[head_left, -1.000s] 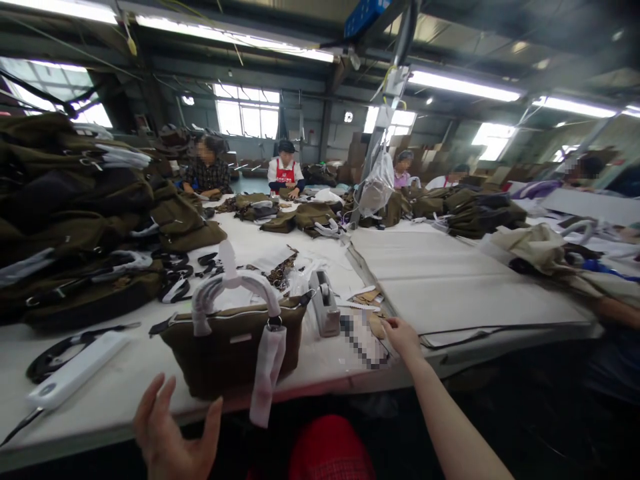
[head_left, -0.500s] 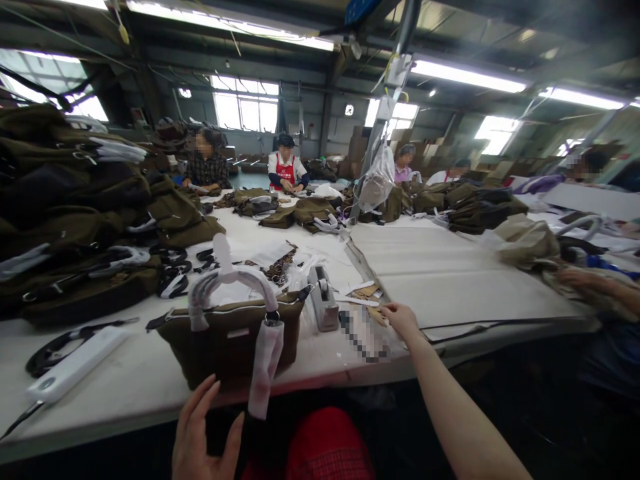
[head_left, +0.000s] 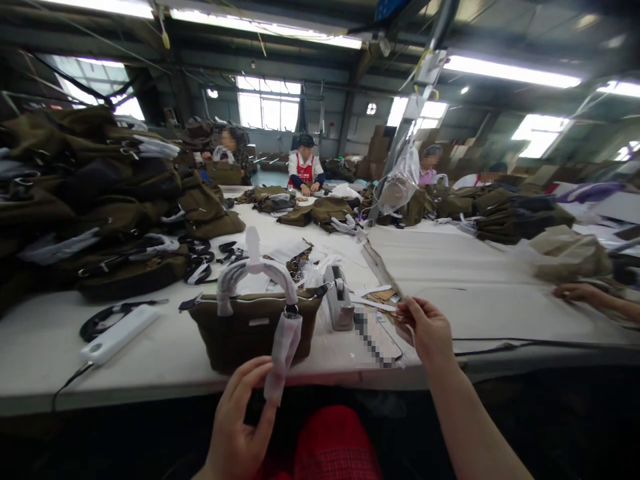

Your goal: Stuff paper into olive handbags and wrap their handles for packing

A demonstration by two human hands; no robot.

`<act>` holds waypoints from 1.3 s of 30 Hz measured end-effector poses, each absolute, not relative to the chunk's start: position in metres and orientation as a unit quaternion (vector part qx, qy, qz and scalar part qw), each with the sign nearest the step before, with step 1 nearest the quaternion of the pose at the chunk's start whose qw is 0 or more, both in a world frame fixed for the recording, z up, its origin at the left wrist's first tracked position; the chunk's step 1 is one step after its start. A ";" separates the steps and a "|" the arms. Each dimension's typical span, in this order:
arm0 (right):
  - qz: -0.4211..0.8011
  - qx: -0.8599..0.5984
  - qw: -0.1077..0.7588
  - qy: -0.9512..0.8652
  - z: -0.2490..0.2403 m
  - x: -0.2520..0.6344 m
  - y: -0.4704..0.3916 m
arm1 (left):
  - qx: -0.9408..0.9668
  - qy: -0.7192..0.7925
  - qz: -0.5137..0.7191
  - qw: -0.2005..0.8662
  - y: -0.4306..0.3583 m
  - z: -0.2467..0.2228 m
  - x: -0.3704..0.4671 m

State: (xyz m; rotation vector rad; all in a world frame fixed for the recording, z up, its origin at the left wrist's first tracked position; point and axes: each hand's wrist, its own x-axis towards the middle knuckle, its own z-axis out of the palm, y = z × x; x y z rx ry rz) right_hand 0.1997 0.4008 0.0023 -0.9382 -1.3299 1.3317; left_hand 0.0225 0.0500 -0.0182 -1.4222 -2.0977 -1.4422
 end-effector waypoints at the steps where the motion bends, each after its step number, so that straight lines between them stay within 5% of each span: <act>1: 0.584 -0.365 0.495 -0.529 0.010 0.192 0.379 | -0.501 -0.699 -0.503 0.090 0.056 -0.008 0.027; 10: 0.800 -0.295 0.386 -0.352 0.028 0.122 0.212 | -0.472 -0.700 -0.531 -0.075 0.101 0.026 0.053; 25: 0.799 -0.257 0.317 -0.442 0.035 0.064 0.188 | -0.292 -0.708 -0.641 -0.048 0.031 0.010 -0.006; 31: 0.551 -0.209 0.247 -0.769 0.036 0.010 0.193 | -0.129 -0.631 -0.756 -0.114 0.023 -0.007 -0.057; 35: 0.241 -0.223 0.164 -0.930 0.052 -0.019 0.186 | -0.193 -0.675 -0.712 0.011 0.021 -0.003 -0.081; 39: 0.147 -0.253 0.113 -0.950 0.069 -0.038 0.181 | -0.255 -0.708 -0.650 0.104 0.020 0.010 -0.105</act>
